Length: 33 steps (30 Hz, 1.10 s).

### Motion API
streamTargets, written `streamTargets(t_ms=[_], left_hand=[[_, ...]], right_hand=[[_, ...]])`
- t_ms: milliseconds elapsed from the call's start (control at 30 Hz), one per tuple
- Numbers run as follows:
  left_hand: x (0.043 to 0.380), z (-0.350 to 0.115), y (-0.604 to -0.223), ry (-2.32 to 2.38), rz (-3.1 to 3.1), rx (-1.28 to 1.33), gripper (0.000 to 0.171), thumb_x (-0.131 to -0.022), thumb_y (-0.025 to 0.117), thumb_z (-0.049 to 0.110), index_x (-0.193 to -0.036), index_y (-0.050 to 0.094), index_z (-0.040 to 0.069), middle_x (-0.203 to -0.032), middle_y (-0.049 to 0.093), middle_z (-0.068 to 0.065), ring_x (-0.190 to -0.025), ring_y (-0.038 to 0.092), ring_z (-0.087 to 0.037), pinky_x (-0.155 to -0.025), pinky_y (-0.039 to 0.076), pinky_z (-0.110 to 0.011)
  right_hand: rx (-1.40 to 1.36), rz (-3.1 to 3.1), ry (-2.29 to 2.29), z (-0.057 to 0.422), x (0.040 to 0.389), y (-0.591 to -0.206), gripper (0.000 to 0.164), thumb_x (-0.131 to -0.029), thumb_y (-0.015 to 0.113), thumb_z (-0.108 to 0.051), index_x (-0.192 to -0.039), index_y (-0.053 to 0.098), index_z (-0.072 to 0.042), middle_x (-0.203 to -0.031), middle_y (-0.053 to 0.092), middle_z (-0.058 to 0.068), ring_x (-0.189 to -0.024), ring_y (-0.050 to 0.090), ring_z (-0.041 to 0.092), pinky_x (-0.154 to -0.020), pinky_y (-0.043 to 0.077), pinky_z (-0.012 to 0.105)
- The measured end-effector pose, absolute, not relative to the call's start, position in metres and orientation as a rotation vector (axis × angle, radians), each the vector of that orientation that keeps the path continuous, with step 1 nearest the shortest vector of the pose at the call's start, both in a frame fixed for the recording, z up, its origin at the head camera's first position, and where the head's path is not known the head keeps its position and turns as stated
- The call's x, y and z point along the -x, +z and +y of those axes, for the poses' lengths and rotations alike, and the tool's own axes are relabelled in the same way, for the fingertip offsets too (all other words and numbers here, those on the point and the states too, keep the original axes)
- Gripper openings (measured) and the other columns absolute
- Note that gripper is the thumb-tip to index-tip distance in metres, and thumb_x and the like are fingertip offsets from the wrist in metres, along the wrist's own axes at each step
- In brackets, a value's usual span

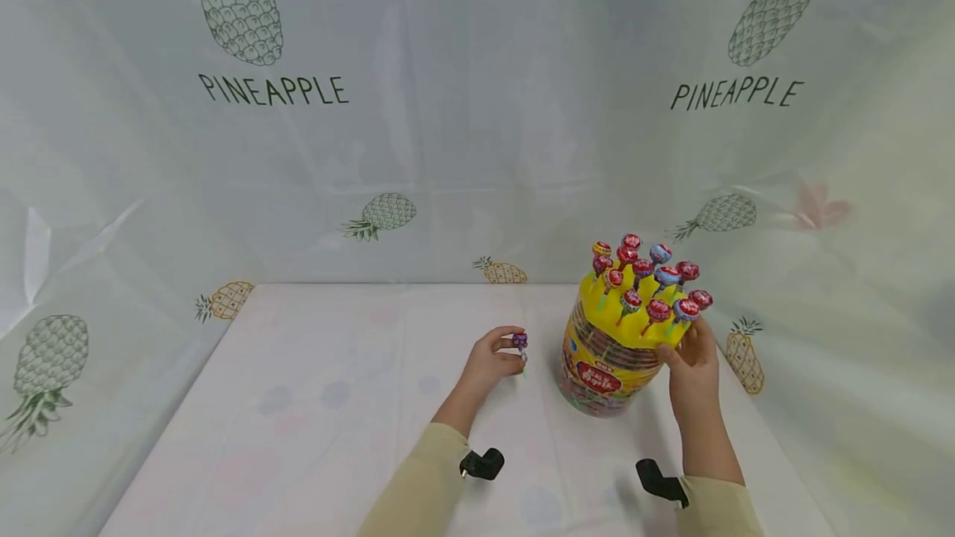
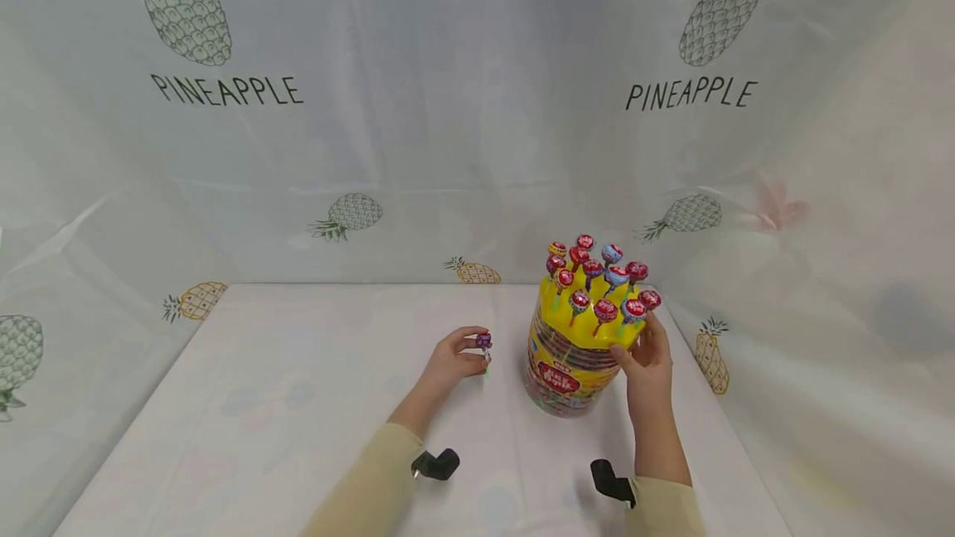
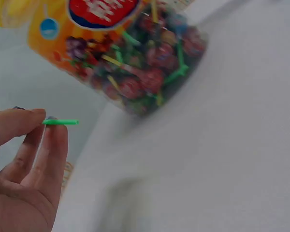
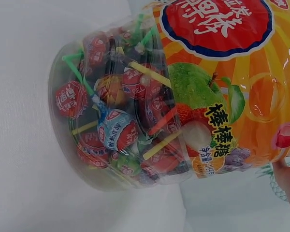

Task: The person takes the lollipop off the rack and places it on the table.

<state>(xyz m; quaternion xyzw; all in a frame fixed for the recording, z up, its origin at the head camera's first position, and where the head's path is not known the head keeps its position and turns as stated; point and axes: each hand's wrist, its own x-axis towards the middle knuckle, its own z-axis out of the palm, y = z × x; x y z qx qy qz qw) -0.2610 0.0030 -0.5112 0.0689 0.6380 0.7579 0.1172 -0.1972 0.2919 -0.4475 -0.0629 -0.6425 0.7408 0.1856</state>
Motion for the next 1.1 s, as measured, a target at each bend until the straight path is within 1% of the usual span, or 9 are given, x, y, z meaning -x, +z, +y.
streamTargets(t_ms=[167, 400, 600, 700, 833, 933, 1100], left_hand=[[0.258, 0.004, -0.535, 2.203, 1.897, -0.144, 0.057, -0.077, 0.065, -0.022, -0.13, 0.055, -0.003, -0.103, 0.064, -0.014, -0.081, 0.065, -0.02, -0.069, 0.057, -0.031], [0.258, 0.011, -0.552, 2.133, 1.995, -0.132, 0.057, -0.074, 0.067, -0.022, -0.126, 0.057, 0.0, -0.099, 0.063, -0.013, -0.081, 0.063, -0.021, -0.065, 0.055, -0.028], [0.263, 0.016, -0.559, 2.081, 2.037, -0.147, 0.052, -0.075, 0.064, -0.024, -0.121, 0.059, 0.0, -0.099, 0.065, -0.018, -0.081, 0.064, -0.026, -0.062, 0.053, -0.026], [0.264, 0.018, -0.559, 2.05, 2.061, -0.134, 0.052, -0.075, 0.064, -0.023, -0.12, 0.06, 0.001, -0.097, 0.066, -0.017, -0.078, 0.064, -0.023, -0.061, 0.053, -0.027], [0.266, 0.019, -0.56, 1.978, 2.15, -0.138, 0.052, -0.074, 0.067, -0.021, -0.118, 0.062, 0.005, -0.095, 0.066, -0.013, -0.071, 0.06, -0.016, -0.058, 0.051, -0.026], [0.267, 0.02, -0.561, 1.893, 2.258, -0.169, 0.051, -0.073, 0.071, -0.017, -0.117, 0.064, 0.009, -0.093, 0.065, -0.009, -0.07, 0.058, -0.014, -0.057, 0.05, -0.025], [0.272, 0.021, -0.563, 1.756, 2.404, -0.256, 0.052, -0.071, 0.077, -0.012, -0.116, 0.066, 0.012, -0.092, 0.065, -0.003, -0.07, 0.059, -0.011, -0.059, 0.051, -0.024]], right_hand=[[0.147, -1.795, 2.088, 0.291, 0.198, -0.447, 0.067, -0.095, 0.06, -0.01, -0.152, 0.031, -0.028, -0.159, 0.025, -0.001, -0.146, 0.017, 0.021, -0.116, 0.016, 0.038], [0.157, -1.809, 2.079, 0.29, 0.197, -0.445, 0.068, -0.095, 0.06, -0.011, -0.152, 0.03, -0.029, -0.158, 0.025, -0.001, -0.146, 0.019, 0.021, -0.116, 0.016, 0.04], [0.191, -1.844, 2.056, 0.288, 0.197, -0.446, 0.07, -0.095, 0.061, -0.015, -0.153, 0.026, -0.03, -0.16, 0.021, -0.002, -0.147, 0.016, 0.022, -0.116, 0.015, 0.041], [0.21, -1.855, 2.053, 0.287, 0.196, -0.447, 0.07, -0.095, 0.062, -0.018, -0.153, 0.026, -0.031, -0.16, 0.021, -0.003, -0.147, 0.014, 0.021, -0.116, 0.014, 0.043], [0.186, -1.83, 2.063, 0.287, 0.195, -0.447, 0.067, -0.095, 0.06, -0.015, -0.152, 0.029, -0.03, -0.159, 0.023, -0.002, -0.146, 0.016, 0.021, -0.116, 0.015, 0.042], [0.154, -1.801, 2.076, 0.287, 0.194, -0.447, 0.066, -0.096, 0.059, -0.012, -0.152, 0.03, -0.029, -0.159, 0.024, -0.001, -0.146, 0.017, 0.021, -0.116, 0.015, 0.04], [0.157, -1.806, 2.07, 0.288, 0.194, -0.446, 0.066, -0.095, 0.059, -0.012, -0.152, 0.03, -0.029, -0.159, 0.024, -0.001, -0.146, 0.018, 0.021, -0.116, 0.016, 0.038]])
